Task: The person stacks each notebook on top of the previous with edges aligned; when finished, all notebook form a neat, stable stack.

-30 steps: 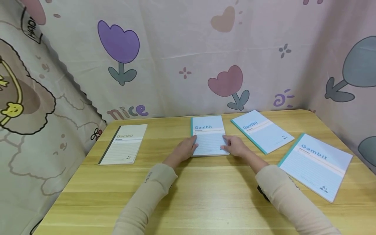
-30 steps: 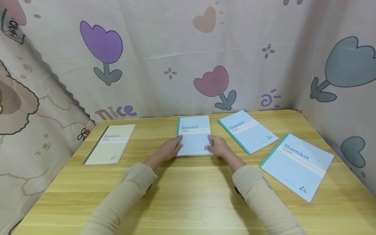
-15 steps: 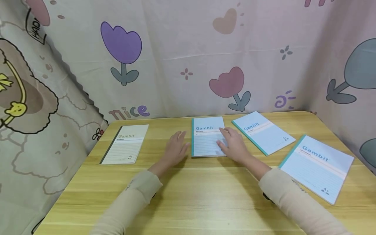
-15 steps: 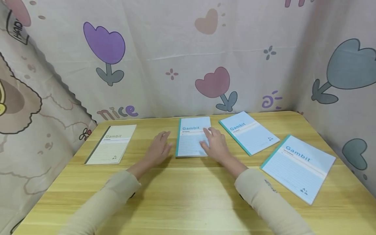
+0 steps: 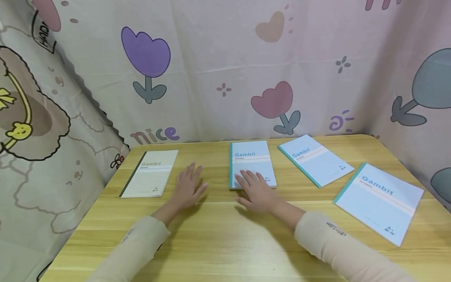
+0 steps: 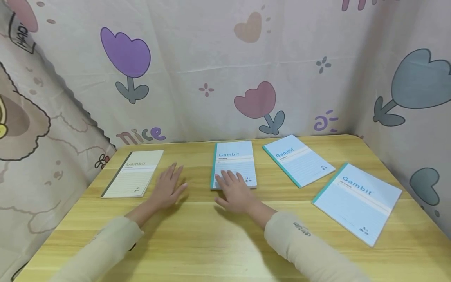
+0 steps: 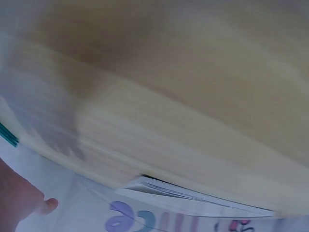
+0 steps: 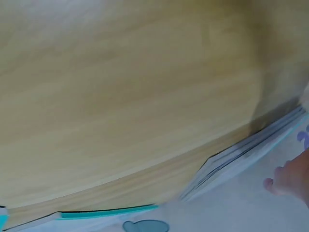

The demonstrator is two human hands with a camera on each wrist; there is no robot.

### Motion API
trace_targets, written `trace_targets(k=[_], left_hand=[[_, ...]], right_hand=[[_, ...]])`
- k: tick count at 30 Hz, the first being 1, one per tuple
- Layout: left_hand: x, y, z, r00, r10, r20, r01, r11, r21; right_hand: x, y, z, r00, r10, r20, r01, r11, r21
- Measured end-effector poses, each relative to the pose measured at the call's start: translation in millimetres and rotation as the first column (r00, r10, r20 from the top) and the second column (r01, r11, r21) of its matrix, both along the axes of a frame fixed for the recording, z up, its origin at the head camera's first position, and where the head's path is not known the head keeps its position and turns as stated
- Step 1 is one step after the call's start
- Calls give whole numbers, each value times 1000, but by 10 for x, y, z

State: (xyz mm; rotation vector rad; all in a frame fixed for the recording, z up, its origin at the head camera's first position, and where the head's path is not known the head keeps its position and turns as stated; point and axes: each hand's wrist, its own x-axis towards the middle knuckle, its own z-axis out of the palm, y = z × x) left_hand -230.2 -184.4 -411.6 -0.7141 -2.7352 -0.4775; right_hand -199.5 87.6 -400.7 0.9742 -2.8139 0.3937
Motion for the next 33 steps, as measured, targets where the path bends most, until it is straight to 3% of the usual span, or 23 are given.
trace_targets(k=[4,13,24,33], left_hand=[[33,-180,-22,999,36,0,-36,999,-24],[128,-635,-44,989,132,71,-122,985,-123],[206,-1189,-41,955,230,189,-197,964,-176],[253,-1461,-18,925,285,251,-233,948,-219]], right_hand=[[40,-104,-37,1000,25,9,-26,999,23],[128,-343,-69,994,102,-25,-99,990,98],[136,-660,-79,989,150,10,-149,966,210],[91,-854,-83,986,163,40,-167,951,259]])
